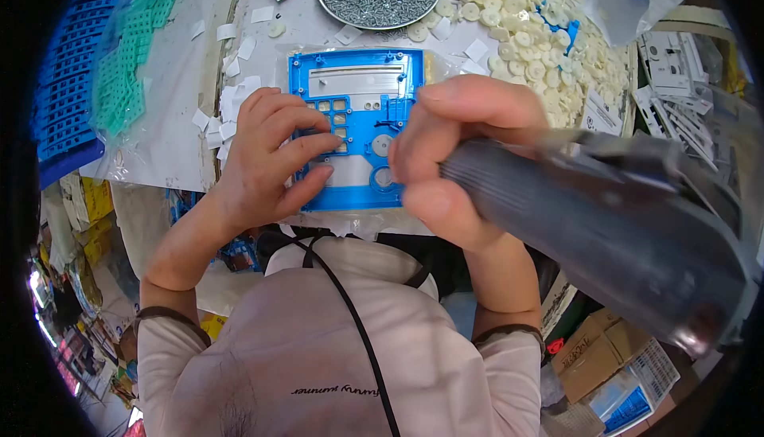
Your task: Assemble internal components and circuit boards into a blue plastic toy casing using an electric screwdriver.
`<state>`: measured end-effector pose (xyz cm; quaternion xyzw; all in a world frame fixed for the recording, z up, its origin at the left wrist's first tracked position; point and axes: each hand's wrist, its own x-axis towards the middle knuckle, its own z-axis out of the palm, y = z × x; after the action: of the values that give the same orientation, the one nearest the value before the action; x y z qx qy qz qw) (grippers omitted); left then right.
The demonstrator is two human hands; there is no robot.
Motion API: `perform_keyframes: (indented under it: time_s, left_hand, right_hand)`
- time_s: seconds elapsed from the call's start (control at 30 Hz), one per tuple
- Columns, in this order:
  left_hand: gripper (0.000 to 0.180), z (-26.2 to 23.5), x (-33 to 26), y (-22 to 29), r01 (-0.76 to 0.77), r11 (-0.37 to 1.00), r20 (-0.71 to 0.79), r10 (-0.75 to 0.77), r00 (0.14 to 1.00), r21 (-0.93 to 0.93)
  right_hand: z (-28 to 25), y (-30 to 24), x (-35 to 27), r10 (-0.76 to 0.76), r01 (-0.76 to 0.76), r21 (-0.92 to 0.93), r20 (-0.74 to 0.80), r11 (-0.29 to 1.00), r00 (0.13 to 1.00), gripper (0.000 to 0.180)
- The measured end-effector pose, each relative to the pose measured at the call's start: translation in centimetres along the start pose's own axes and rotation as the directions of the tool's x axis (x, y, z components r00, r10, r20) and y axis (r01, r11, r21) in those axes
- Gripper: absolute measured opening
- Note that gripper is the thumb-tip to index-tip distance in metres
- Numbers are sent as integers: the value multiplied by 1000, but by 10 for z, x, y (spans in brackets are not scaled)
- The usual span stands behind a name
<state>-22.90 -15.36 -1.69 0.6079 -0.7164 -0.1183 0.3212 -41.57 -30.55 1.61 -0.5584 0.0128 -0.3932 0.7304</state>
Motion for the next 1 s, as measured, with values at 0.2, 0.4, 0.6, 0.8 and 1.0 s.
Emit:
perform_keyframes:
  time_s: [0.2,0.4,0.6,0.8,1.0]
  left_hand:
    - [31,8,-1,7,24,1000,-37,-24,999,-12]
    - [28,17,-1,15,12,999,-20,-13,1000,-36]
    - [26,20,-3,16,19,999,-25,-20,999,-49]
    - [25,23,-11,16,33,998,-58,-36,998,-51]
    - [25,19,-9,20,39,999,-77,-40,996,-21]
  right_hand:
    - [3,15,-7,83,-84,-146,-15,986,996,60]
    - [10,14,-6,50,-57,-148,-53,987,997,52]
    - [-2,30,-12,27,-25,-192,8,981,1000,40]
    - [8,19,-12,43,-52,-155,-63,987,997,53]
    - [-1,25,-8,47,-39,-220,29,975,998,63]
